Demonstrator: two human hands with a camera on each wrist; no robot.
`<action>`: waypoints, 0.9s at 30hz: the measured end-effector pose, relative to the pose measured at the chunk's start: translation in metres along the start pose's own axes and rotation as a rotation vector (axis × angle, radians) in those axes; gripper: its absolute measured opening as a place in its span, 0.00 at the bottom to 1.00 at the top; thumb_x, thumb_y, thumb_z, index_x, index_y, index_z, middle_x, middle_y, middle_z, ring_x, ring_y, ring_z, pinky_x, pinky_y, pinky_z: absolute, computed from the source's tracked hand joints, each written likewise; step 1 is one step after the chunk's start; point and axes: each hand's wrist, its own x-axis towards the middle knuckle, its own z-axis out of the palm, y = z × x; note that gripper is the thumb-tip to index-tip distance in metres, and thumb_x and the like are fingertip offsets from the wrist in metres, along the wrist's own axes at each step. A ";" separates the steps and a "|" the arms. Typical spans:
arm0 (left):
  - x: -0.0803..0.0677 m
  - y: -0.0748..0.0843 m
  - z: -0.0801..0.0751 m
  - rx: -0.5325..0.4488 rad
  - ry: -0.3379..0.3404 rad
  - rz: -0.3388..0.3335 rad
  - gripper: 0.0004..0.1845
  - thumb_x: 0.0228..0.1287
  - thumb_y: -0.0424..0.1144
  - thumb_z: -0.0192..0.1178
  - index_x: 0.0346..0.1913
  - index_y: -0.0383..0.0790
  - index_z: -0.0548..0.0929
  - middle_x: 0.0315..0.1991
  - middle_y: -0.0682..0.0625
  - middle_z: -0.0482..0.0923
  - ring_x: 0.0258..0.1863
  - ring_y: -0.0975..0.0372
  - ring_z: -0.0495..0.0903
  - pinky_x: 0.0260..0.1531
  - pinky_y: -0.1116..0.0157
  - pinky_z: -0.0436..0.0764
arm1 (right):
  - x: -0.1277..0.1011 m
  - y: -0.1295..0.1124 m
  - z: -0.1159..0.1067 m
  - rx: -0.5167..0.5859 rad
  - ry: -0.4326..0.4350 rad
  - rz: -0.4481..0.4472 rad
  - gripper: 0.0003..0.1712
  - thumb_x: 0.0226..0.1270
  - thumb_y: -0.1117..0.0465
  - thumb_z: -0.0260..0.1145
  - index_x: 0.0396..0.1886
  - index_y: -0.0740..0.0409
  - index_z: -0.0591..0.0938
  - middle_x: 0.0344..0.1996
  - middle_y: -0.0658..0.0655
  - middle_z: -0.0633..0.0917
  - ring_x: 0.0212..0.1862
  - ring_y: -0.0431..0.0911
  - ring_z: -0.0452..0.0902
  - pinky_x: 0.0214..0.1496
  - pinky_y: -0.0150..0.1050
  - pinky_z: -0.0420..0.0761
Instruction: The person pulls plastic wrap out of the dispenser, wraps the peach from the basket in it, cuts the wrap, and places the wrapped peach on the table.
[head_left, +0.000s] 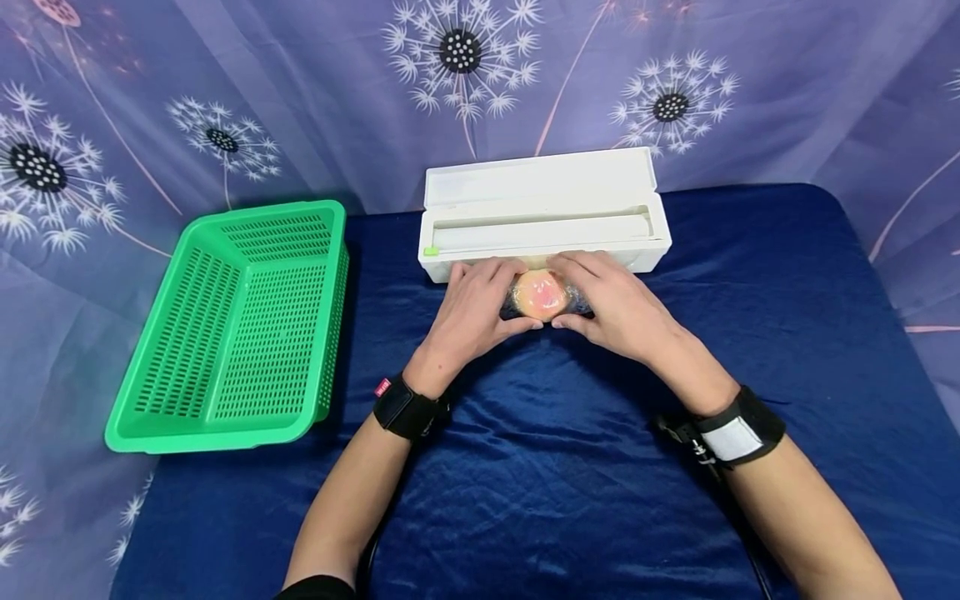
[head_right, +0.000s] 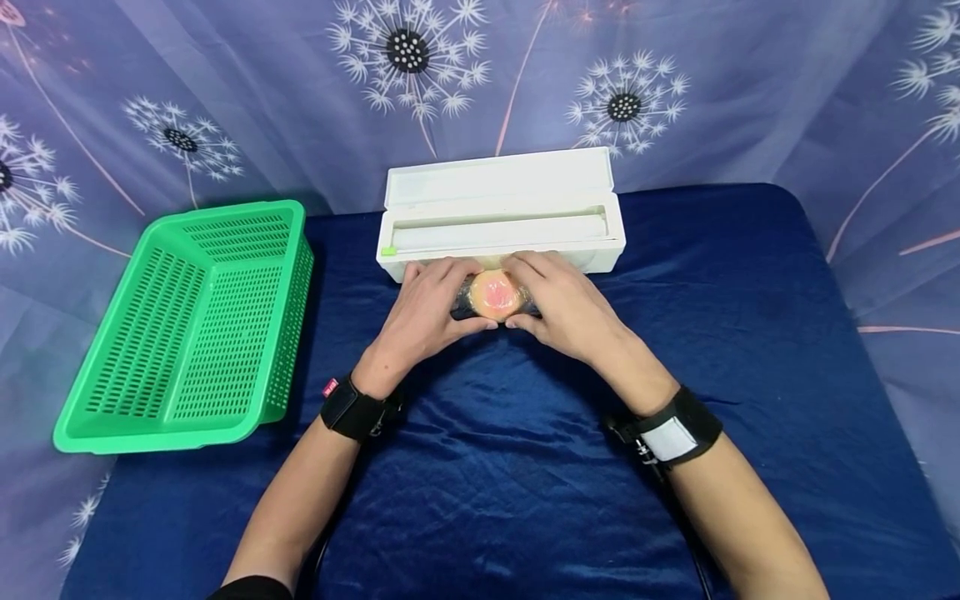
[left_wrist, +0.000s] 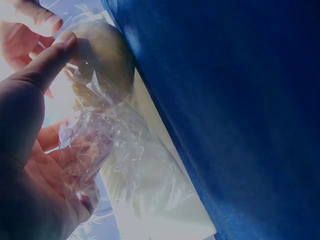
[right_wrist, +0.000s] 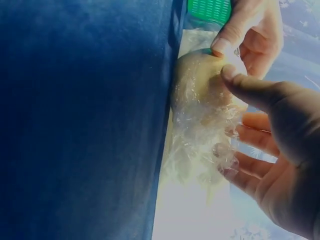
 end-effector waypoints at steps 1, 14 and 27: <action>0.000 0.000 0.000 -0.004 -0.003 -0.002 0.43 0.55 0.64 0.78 0.68 0.45 0.78 0.61 0.49 0.81 0.60 0.55 0.80 0.51 0.54 0.66 | 0.000 0.000 -0.001 0.008 0.015 0.007 0.48 0.59 0.54 0.85 0.74 0.66 0.74 0.67 0.67 0.78 0.68 0.63 0.74 0.71 0.59 0.72; 0.000 -0.003 -0.001 -0.012 -0.012 -0.018 0.42 0.58 0.67 0.75 0.69 0.47 0.78 0.61 0.50 0.81 0.60 0.57 0.80 0.52 0.55 0.67 | 0.001 -0.001 -0.011 0.030 0.109 0.006 0.54 0.55 0.55 0.87 0.77 0.63 0.70 0.67 0.65 0.79 0.69 0.61 0.74 0.68 0.58 0.74; 0.001 -0.004 -0.003 -0.057 -0.011 -0.024 0.40 0.60 0.66 0.73 0.69 0.47 0.80 0.63 0.50 0.82 0.60 0.57 0.81 0.51 0.56 0.67 | 0.001 -0.007 0.005 0.003 0.050 -0.054 0.50 0.52 0.58 0.89 0.72 0.63 0.74 0.65 0.63 0.80 0.68 0.61 0.74 0.72 0.56 0.71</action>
